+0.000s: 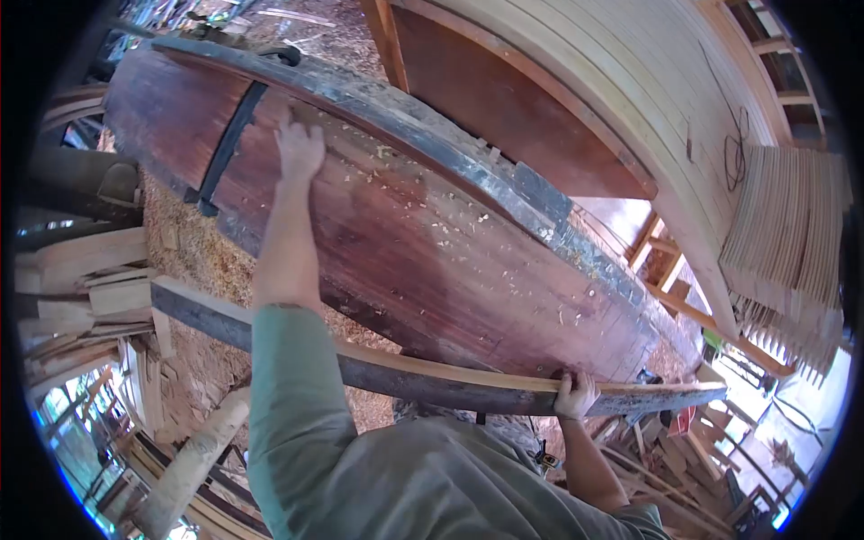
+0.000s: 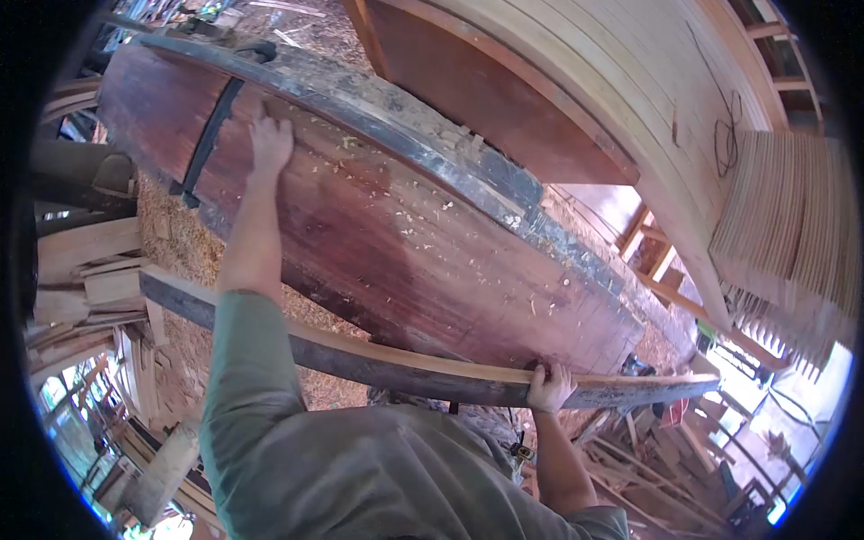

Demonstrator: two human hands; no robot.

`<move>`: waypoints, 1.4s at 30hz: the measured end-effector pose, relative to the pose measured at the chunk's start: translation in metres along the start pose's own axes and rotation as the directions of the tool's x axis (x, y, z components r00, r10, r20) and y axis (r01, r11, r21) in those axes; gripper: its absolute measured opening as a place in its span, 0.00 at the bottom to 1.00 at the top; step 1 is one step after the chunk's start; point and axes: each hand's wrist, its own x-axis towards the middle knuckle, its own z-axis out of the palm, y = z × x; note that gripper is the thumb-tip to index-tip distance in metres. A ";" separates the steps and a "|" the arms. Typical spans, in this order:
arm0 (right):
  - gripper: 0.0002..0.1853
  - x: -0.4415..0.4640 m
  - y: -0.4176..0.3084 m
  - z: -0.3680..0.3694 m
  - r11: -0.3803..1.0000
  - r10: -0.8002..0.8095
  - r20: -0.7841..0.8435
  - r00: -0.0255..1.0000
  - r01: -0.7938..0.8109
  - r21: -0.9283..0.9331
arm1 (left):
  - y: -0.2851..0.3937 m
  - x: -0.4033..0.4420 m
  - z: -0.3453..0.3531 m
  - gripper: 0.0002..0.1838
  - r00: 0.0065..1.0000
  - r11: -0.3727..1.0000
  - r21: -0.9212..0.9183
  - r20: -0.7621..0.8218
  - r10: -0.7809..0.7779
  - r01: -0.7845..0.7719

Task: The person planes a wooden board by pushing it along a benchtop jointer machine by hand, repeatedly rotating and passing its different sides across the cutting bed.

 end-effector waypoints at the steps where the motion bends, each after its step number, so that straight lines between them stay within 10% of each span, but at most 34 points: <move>1: 0.11 0.000 0.000 0.001 0.999 -0.038 -0.036 0.999 0.039 0.030 | -0.008 0.013 0.005 0.28 1.000 1.000 -0.007 0.016 0.012 -0.012; 4: 0.10 0.000 0.001 0.003 0.997 -0.077 -0.073 0.994 0.079 0.016 | -0.010 0.033 0.007 0.29 0.991 0.994 -0.108 -0.137 -0.006 -0.009; 8: 0.10 0.001 0.004 0.002 1.000 -0.022 -0.014 1.000 0.022 0.007 | 0.057 -0.057 -0.004 0.29 0.971 0.985 0.070 0.194 0.143 -0.159; 11: 0.10 -0.004 0.006 0.005 0.999 -0.035 -0.013 0.999 0.035 -0.021 | 0.119 -0.120 -0.039 0.29 0.915 0.904 -0.360 0.237 0.327 -0.230; 16: 0.11 0.001 0.000 -0.006 1.000 -0.024 -0.027 0.999 0.024 0.002 | 0.074 -0.084 -0.020 0.27 0.977 0.957 -0.262 -0.198 0.075 -0.126; 19: 0.11 -0.001 -0.001 -0.003 0.999 -0.012 -0.034 0.999 0.014 0.043 | 0.154 -0.101 -0.052 0.37 0.878 1.000 0.010 0.478 0.015 -0.023; 20: 0.11 -0.001 0.001 -0.003 0.998 0.010 -0.035 0.999 -0.008 0.056 | 0.175 -0.152 -0.006 0.42 0.977 0.969 -0.137 0.036 0.212 -0.206; 21: 0.11 0.001 0.003 -0.003 0.999 -0.015 -0.060 0.998 0.017 0.043 | 0.216 -0.178 -0.007 0.45 0.927 0.968 0.089 0.322 0.194 -0.234; 23: 0.11 -0.005 -0.003 -0.001 0.999 0.008 -0.092 0.996 -0.004 0.039 | 0.259 -0.217 -0.025 0.46 0.839 0.914 0.040 0.415 0.352 -0.403; 25: 0.11 -0.003 -0.001 -0.004 0.998 0.019 -0.096 0.995 -0.012 0.070 | 0.280 -0.246 -0.041 0.42 0.736 0.756 -0.557 0.340 0.585 -0.344; 26: 0.11 -0.006 -0.001 -0.005 0.996 0.060 -0.102 0.993 -0.053 0.074 | 0.253 -0.244 -0.026 0.41 0.816 0.768 -0.502 0.191 0.546 -0.396; 28: 0.09 -0.002 -0.001 -0.005 0.997 0.032 -0.137 0.990 -0.022 0.073 | 0.203 -0.207 -0.044 0.40 0.964 0.840 -0.531 0.263 0.043 0.107; 29: 0.09 -0.002 -0.001 -0.007 0.995 0.070 -0.137 0.988 -0.059 0.086 | 0.165 -0.191 -0.043 0.41 0.997 0.933 -0.359 0.079 0.004 0.025; 32: 0.10 -0.002 -0.003 -0.012 0.994 0.065 -0.088 0.994 -0.056 0.097 | 0.113 -0.166 -0.013 0.43 0.995 0.977 -0.200 0.046 0.090 -0.079; 36: 0.10 -0.003 0.001 -0.011 0.991 0.074 -0.081 0.994 -0.064 0.117 | 0.267 -0.232 -0.001 0.46 0.878 0.934 0.146 0.412 0.242 -0.325; 42: 0.09 -0.004 0.003 -0.014 0.988 0.051 -0.127 0.991 -0.032 0.149 | 0.318 -0.293 -0.022 0.47 0.661 0.641 -0.579 0.219 0.718 -0.504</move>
